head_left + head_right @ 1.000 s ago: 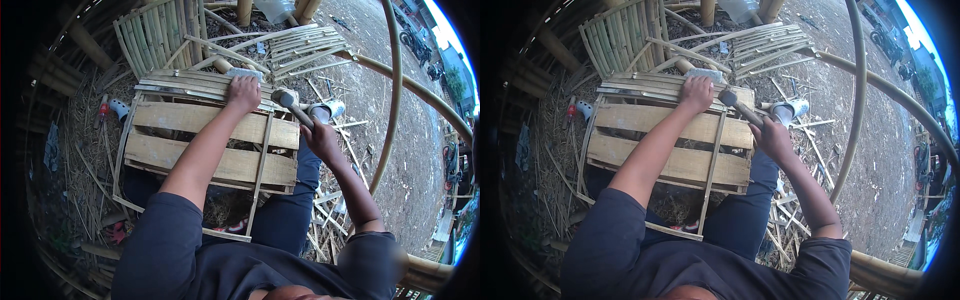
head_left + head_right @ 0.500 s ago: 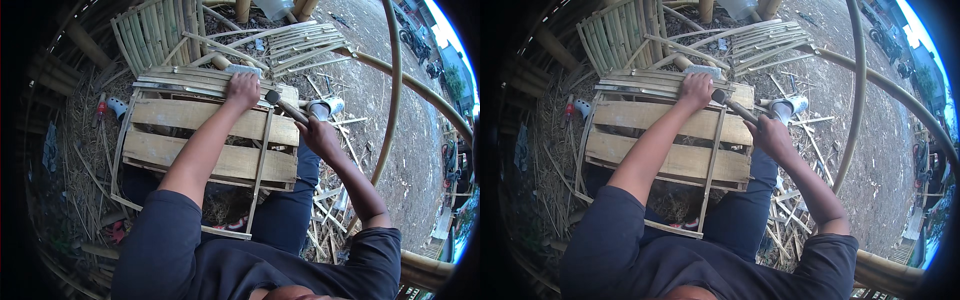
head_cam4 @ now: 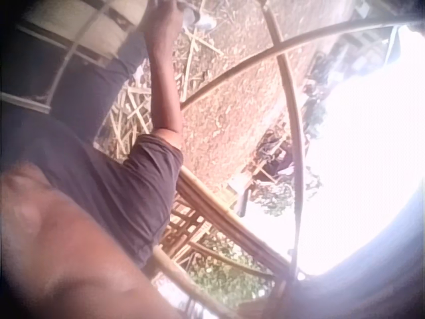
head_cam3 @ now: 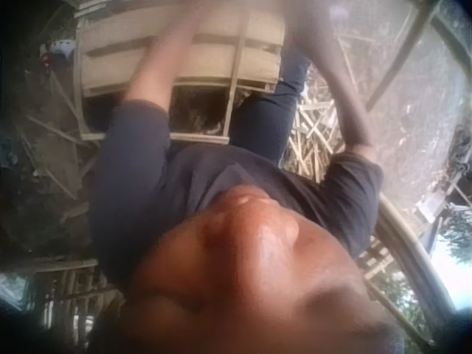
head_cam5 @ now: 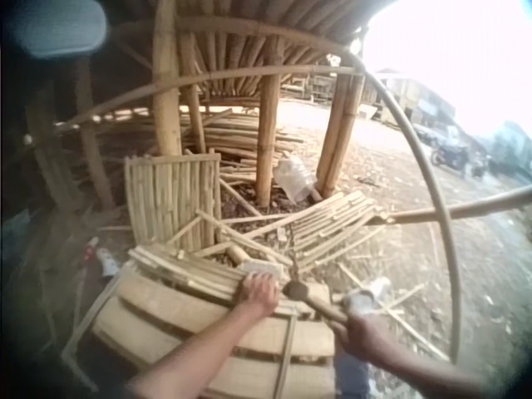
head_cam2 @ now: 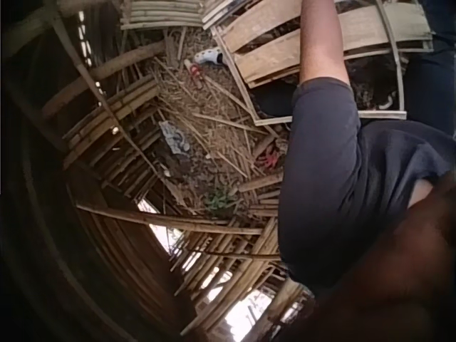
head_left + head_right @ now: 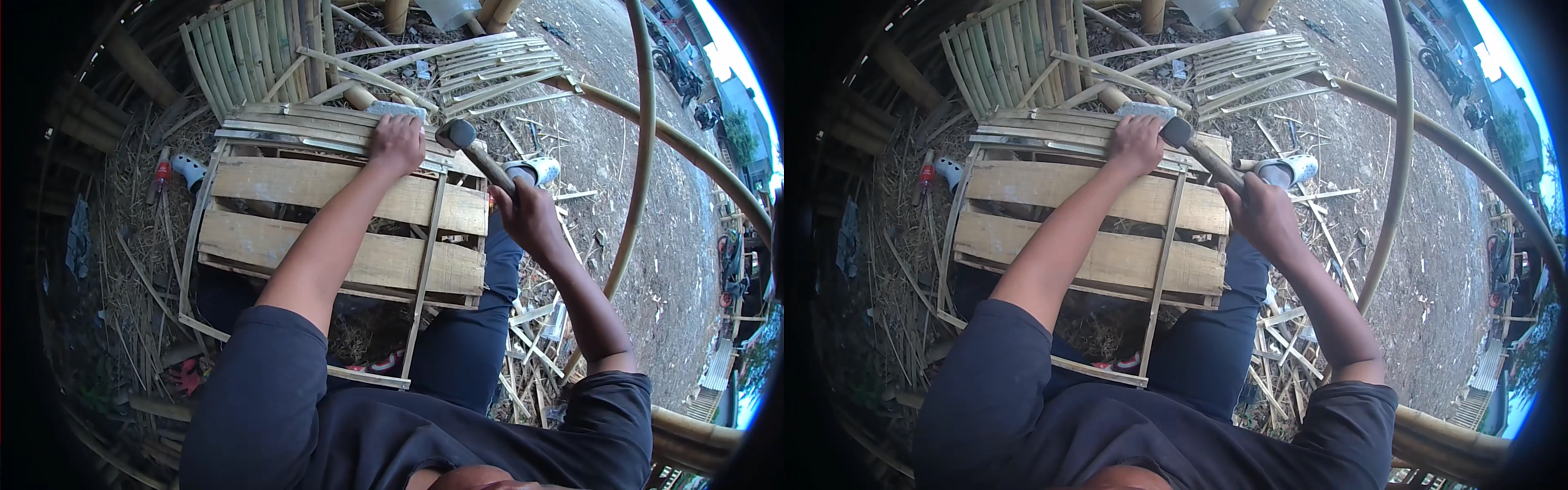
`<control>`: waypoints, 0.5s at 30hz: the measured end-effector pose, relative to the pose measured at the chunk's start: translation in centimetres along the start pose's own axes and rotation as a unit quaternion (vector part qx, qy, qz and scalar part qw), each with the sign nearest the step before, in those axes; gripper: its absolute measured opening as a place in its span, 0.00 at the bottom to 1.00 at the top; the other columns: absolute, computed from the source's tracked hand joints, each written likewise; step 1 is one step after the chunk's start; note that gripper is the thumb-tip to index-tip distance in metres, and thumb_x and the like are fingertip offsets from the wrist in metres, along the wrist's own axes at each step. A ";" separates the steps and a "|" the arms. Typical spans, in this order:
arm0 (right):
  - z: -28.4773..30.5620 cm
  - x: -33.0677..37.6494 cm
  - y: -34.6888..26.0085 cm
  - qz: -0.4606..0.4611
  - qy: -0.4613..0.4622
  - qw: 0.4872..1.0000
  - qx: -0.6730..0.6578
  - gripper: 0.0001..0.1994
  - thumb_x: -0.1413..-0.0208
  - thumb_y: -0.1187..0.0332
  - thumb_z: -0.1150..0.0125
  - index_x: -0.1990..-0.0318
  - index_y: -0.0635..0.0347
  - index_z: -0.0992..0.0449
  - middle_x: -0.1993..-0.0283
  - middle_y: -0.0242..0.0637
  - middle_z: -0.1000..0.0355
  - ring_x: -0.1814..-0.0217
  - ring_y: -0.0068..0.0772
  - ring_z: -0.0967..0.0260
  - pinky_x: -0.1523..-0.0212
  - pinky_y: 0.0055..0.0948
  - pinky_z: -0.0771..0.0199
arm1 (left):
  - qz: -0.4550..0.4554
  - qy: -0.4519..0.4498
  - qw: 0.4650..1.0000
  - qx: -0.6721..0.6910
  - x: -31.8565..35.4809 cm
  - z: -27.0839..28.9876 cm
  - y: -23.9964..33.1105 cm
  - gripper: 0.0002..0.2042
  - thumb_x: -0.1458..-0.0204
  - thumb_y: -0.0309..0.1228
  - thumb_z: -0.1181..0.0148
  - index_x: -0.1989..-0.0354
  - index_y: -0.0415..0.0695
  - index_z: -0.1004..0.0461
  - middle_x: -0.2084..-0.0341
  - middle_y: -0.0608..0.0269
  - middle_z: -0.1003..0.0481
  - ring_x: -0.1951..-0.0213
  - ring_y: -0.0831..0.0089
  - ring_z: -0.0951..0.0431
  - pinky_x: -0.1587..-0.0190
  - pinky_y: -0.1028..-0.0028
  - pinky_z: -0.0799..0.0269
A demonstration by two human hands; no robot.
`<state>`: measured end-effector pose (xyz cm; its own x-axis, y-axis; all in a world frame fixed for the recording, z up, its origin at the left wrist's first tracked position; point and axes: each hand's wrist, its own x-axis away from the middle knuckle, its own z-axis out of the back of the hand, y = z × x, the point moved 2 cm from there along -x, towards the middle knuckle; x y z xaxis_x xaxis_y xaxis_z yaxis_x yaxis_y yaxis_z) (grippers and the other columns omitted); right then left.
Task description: The person constructs a wooden frame by using a hammer to drive nails into bamboo strips and then places additional bamboo components onto the frame by hand.
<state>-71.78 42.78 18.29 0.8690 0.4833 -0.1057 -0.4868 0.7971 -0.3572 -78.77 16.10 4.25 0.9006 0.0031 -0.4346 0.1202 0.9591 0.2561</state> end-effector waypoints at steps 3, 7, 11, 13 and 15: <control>-0.7 0.7 0.5 0.054 0.033 0.998 0.015 0.21 0.37 0.53 0.33 0.69 0.65 0.28 0.80 0.54 0.28 0.75 0.65 0.26 0.72 0.55 0.27 | -0.006 -0.003 1.000 0.011 -0.3 0.2 0.5 0.14 0.37 0.38 0.52 0.53 0.44 0.24 0.54 0.56 0.20 0.45 0.62 0.23 0.39 0.60 0.36; -2.7 0.4 0.8 0.007 -0.043 0.997 0.056 0.23 0.36 0.51 0.35 0.71 0.64 0.28 0.81 0.52 0.28 0.76 0.63 0.26 0.73 0.56 0.27 | -0.010 0.013 1.000 0.001 0.1 0.2 0.3 0.14 0.39 0.37 0.51 0.53 0.45 0.23 0.54 0.56 0.20 0.46 0.62 0.22 0.39 0.60 0.36; 0.2 0.5 -1.5 0.049 0.025 0.998 0.001 0.23 0.36 0.51 0.35 0.71 0.64 0.28 0.80 0.53 0.28 0.75 0.62 0.25 0.72 0.55 0.27 | 0.021 -0.061 0.998 0.004 -0.2 1.0 0.6 0.16 0.42 0.42 0.42 0.48 0.49 0.25 0.48 0.62 0.22 0.41 0.66 0.25 0.34 0.64 0.38; 0.4 0.2 -1.6 0.063 0.045 0.997 -0.016 0.23 0.36 0.51 0.35 0.71 0.64 0.27 0.80 0.53 0.27 0.75 0.62 0.25 0.72 0.54 0.26 | 0.004 -0.007 1.000 0.016 0.0 1.0 0.7 0.13 0.41 0.38 0.46 0.52 0.47 0.24 0.52 0.59 0.21 0.44 0.64 0.23 0.37 0.62 0.37; -0.6 -0.1 -0.6 0.028 -0.035 0.997 0.070 0.23 0.36 0.51 0.35 0.72 0.65 0.25 0.79 0.55 0.27 0.74 0.62 0.24 0.71 0.53 0.26 | -0.014 0.048 0.998 0.029 0.0 1.0 0.8 0.11 0.40 0.35 0.50 0.56 0.45 0.24 0.55 0.56 0.20 0.48 0.62 0.22 0.41 0.60 0.35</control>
<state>-71.48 42.01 17.94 0.8339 0.5492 -0.0549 -0.5467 0.8082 -0.2188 -78.27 16.61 5.35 0.8525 0.0070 -0.5227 0.1712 0.9410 0.2919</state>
